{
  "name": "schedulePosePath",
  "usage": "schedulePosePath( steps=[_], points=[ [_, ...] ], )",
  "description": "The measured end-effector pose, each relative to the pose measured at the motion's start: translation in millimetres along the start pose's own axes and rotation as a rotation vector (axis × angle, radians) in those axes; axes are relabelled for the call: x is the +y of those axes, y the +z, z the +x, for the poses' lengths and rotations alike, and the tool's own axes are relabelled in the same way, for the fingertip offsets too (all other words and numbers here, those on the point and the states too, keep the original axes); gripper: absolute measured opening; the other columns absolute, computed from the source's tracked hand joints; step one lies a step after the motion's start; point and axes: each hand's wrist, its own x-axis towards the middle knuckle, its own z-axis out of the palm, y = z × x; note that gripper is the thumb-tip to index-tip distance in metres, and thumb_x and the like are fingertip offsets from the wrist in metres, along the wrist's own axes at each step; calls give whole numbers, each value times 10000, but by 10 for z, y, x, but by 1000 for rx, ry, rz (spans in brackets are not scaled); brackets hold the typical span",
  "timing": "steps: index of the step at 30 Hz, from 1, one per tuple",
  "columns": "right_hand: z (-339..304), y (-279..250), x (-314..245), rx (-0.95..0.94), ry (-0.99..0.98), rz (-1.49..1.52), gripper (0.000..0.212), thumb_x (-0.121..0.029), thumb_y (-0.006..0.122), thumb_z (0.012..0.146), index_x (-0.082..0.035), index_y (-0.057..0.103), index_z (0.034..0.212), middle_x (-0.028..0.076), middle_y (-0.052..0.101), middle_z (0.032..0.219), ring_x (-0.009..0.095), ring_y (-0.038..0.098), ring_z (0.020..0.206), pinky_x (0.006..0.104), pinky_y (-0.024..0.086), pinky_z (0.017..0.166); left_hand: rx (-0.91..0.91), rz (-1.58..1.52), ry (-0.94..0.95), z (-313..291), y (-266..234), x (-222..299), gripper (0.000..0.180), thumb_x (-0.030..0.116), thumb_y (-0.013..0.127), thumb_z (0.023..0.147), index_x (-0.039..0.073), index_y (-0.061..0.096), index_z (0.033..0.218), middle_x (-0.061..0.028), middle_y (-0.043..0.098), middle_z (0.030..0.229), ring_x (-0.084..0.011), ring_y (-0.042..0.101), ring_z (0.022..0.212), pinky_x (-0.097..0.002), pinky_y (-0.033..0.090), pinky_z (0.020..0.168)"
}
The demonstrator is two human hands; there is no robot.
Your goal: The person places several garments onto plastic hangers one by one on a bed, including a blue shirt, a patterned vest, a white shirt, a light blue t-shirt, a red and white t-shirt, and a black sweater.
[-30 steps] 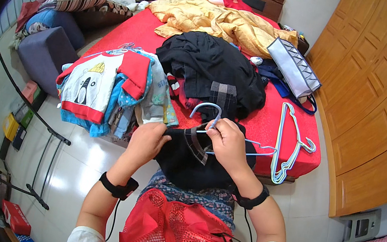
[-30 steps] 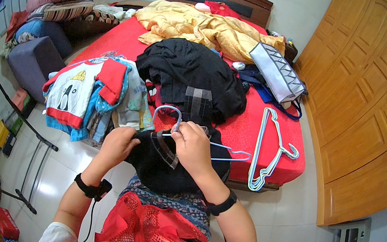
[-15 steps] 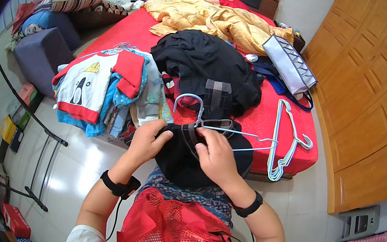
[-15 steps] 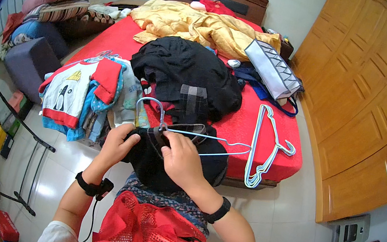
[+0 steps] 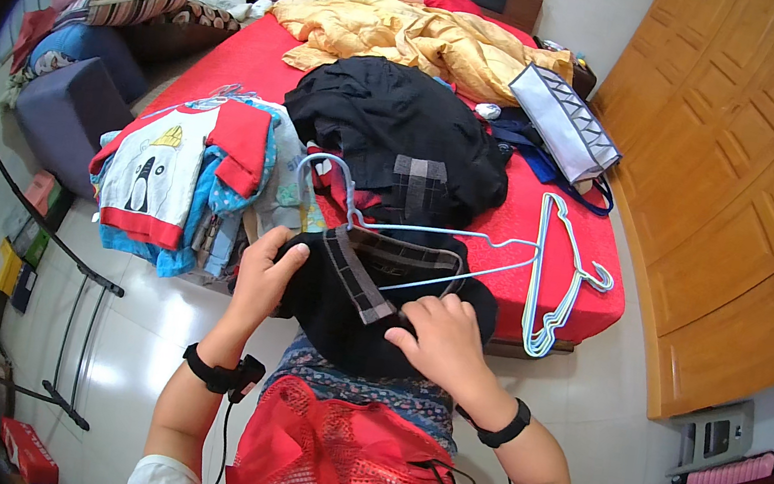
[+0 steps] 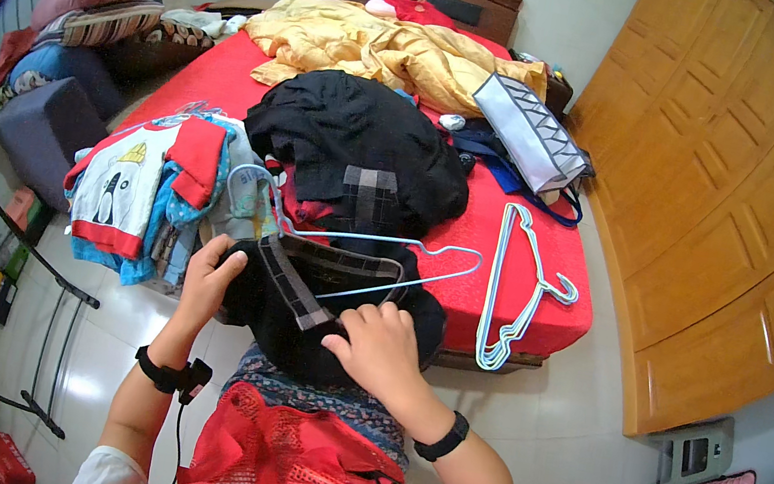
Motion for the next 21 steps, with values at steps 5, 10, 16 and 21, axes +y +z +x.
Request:
schedulePosePath(
  steps=[5,10,16,21],
  points=[
    [-113,-155,505,147,97,-56,237,-311,716,751,-97,650,829,43,608,897,284,537,871,411,396,766,7,-110,-34,15,-99,7,211,174,630,848,17,520,760,8,464,673,-87,428,648,-261,362,577],
    [-226,-286,742,258,51,-148,204,-226,742,693,-109,625,813,18,606,847,253,542,849,399,387,779,-31,-139,25,23,-161,103,149,134,640,823,1,574,807,-4,509,693,-93,473,671,-251,393,614],
    [-312,-466,918,311,84,-150,187,-215,750,668,-114,616,752,9,628,820,245,548,883,406,373,809,-66,-2,86,39,-316,164,103,51,634,780,-19,572,822,-41,531,716,-123,503,698,-263,414,652],
    [-319,-623,997,310,56,-247,205,-217,760,658,-114,616,762,-11,630,827,249,527,907,404,366,812,-24,141,257,58,-345,98,145,-8,668,716,-20,568,820,-117,537,741,-256,543,716,-315,430,668]
  ],
)
